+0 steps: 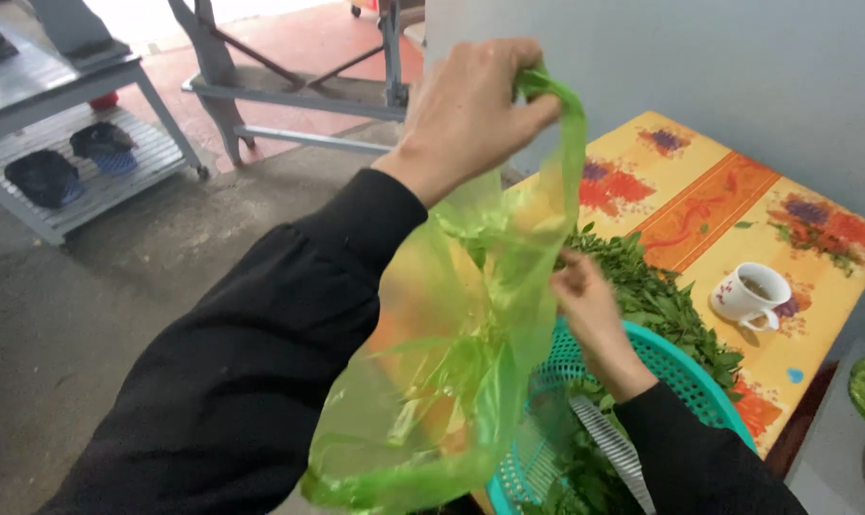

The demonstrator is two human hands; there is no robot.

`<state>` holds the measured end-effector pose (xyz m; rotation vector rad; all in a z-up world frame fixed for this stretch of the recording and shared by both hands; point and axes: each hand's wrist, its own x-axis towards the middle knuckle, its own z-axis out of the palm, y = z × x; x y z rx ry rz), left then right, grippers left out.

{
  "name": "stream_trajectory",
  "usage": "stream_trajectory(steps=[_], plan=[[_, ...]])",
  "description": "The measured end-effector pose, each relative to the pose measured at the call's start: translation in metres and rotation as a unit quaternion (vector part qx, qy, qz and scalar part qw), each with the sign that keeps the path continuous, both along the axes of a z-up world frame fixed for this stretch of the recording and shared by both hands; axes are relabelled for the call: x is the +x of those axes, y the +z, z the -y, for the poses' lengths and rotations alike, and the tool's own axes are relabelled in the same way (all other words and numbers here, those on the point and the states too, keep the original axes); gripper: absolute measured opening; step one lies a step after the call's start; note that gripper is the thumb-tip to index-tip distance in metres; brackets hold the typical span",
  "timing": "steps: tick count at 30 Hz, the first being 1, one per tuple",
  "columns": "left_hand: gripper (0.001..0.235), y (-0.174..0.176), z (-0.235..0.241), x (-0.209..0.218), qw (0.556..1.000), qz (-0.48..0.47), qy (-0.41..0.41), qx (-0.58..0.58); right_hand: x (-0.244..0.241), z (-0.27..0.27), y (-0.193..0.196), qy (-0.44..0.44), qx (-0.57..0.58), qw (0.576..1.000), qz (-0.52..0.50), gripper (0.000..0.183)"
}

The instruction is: The person sits at a table and uses a knife to trim green leafy herbs from their stems, placing the leaves into a teal basket. They periodically transfer the collected leaves from the basket into a green plastic bag.

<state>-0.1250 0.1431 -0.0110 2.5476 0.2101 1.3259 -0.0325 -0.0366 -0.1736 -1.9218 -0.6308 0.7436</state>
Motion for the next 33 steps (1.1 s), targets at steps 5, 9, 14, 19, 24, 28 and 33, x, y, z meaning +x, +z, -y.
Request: stream_trajectory(steps=[5,9,14,19,24,28,33], plan=[[0.029,-0.028,-0.021,0.004,0.985,-0.094,0.131,-0.056,-0.076,0.022,0.04,0.13,0.416,0.832,0.342,0.016],[0.038,-0.044,-0.04,0.007,0.99,-0.089,0.098,-0.054,-0.077,0.0,-0.002,0.356,0.178,0.863,0.311,0.029],[0.02,-0.062,-0.115,-0.032,0.983,0.082,0.163,-0.019,-0.044,-0.003,-0.002,0.315,-0.196,0.833,0.411,0.061],[0.027,-0.063,-0.056,-0.105,0.916,-0.324,0.138,-0.192,-0.019,0.004,0.005,0.359,-0.204,0.784,0.463,0.07],[0.039,-0.061,-0.036,-0.142,0.878,-0.38,0.17,-0.236,-0.01,0.004,0.016,0.311,-0.204,0.756,0.539,0.09],[0.032,-0.078,-0.031,-0.154,0.912,-0.258,0.097,-0.303,-0.01,0.011,0.011,0.27,-0.199,0.74,0.583,0.099],[0.033,-0.097,0.002,-0.175,0.866,-0.292,-0.035,-0.404,-0.005,0.024,0.003,0.265,-0.198,0.722,0.607,0.12]])
